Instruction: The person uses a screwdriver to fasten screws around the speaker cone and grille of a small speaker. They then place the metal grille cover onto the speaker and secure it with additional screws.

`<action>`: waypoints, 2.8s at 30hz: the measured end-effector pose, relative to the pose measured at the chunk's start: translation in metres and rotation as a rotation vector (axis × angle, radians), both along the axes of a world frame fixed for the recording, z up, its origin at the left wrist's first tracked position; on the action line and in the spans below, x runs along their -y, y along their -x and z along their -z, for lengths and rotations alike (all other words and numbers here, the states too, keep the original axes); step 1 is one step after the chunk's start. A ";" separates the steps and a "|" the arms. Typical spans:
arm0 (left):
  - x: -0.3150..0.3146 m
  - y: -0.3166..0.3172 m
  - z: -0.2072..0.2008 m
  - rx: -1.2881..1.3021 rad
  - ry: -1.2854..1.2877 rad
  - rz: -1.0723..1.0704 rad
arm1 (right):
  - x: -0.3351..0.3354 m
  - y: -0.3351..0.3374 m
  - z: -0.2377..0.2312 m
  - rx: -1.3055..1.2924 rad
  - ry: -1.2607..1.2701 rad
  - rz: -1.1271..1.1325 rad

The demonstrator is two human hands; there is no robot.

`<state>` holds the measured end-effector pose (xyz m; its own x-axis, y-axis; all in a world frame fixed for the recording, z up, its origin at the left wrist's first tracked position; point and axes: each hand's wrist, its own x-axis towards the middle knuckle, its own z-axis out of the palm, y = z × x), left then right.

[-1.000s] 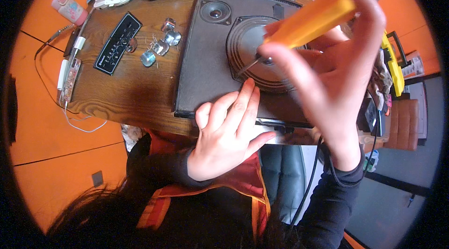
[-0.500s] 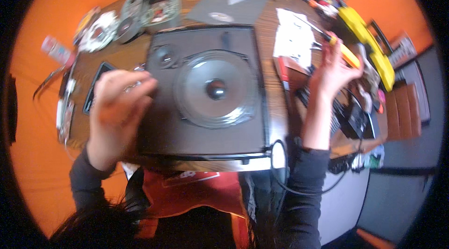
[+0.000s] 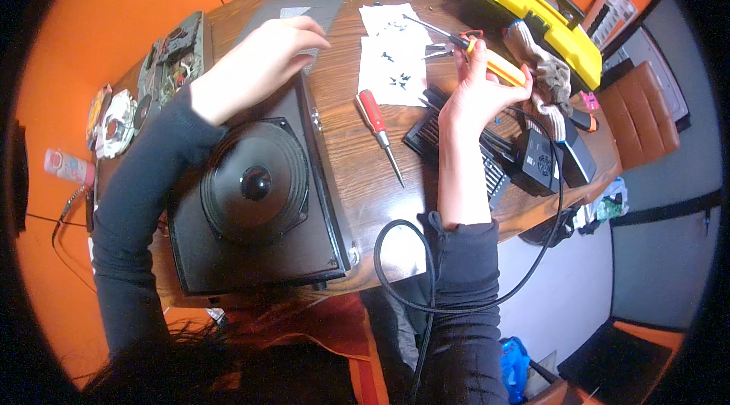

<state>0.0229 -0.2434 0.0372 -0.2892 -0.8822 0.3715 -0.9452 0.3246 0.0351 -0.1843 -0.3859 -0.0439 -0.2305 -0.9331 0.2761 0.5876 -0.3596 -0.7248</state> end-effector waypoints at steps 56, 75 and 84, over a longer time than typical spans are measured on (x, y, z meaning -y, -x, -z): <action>-0.192 0.067 -0.009 -2.288 -0.209 0.326 | -0.130 0.008 -0.103 -0.220 0.769 -0.289; -0.177 0.014 -0.030 -1.757 -0.247 -0.220 | -0.012 0.009 -0.039 -0.332 0.473 0.092; -0.042 0.016 -0.028 -0.919 -0.391 -0.068 | 0.037 0.024 0.015 -0.231 0.094 0.065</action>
